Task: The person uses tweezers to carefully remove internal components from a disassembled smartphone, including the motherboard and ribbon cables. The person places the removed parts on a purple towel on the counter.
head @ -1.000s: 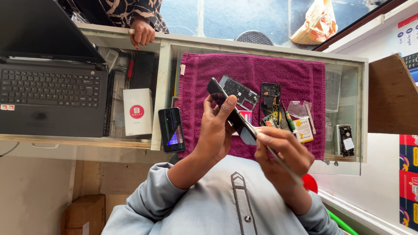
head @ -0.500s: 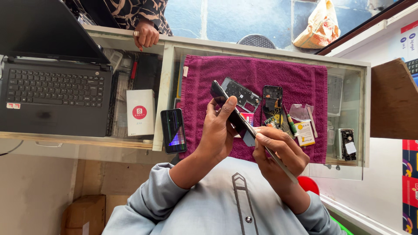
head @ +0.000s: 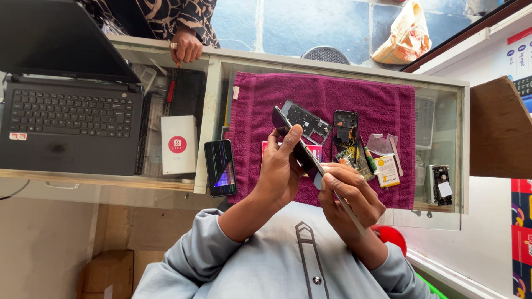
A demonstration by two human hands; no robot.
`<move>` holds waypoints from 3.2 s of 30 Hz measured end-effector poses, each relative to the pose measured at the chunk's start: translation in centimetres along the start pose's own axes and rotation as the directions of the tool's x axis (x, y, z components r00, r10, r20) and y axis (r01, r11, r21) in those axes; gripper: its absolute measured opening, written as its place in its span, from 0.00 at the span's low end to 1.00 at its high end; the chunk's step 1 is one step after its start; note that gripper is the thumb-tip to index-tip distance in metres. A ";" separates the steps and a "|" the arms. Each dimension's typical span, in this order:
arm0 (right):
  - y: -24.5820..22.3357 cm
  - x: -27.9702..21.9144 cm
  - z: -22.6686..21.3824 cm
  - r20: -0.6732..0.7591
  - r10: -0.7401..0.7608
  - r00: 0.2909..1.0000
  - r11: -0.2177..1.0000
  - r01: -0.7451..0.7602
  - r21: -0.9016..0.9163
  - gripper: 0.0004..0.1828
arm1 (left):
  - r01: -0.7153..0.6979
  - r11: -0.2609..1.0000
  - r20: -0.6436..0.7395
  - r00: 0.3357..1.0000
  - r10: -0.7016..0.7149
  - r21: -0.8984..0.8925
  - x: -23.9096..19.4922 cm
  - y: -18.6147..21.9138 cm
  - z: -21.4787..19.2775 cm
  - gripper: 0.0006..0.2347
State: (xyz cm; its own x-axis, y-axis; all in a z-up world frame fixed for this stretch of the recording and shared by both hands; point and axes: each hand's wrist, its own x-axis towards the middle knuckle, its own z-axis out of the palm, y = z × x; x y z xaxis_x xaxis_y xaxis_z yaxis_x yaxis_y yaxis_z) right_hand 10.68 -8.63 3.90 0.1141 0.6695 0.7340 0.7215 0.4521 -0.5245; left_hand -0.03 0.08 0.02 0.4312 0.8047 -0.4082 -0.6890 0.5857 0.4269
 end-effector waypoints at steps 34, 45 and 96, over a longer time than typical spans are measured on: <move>-0.3 0.0 0.0 0.020 0.064 0.998 0.996 -0.063 -0.070 0.08 | -0.009 0.999 -0.013 1.000 0.010 0.036 0.5 -0.2 -0.5 0.21; -0.9 1.0 -1.7 0.102 0.167 0.981 0.985 -0.161 -0.065 0.07 | -0.093 0.993 0.047 0.995 0.090 0.077 0.6 -1.0 -0.9 0.26; 19.0 -8.4 7.5 0.364 0.564 0.742 0.826 -0.500 -0.259 0.09 | 0.053 0.981 0.500 0.865 0.048 -0.185 1.4 2.9 -8.3 0.39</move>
State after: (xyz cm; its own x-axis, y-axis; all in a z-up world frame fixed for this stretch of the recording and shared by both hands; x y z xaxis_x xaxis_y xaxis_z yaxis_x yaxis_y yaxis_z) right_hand 18.32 -1.26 -15.43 0.2426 0.9658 0.0917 0.7160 -0.1145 -0.6887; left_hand -6.22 2.10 -6.02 0.6314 0.7722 0.0709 -0.7609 0.5994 0.2485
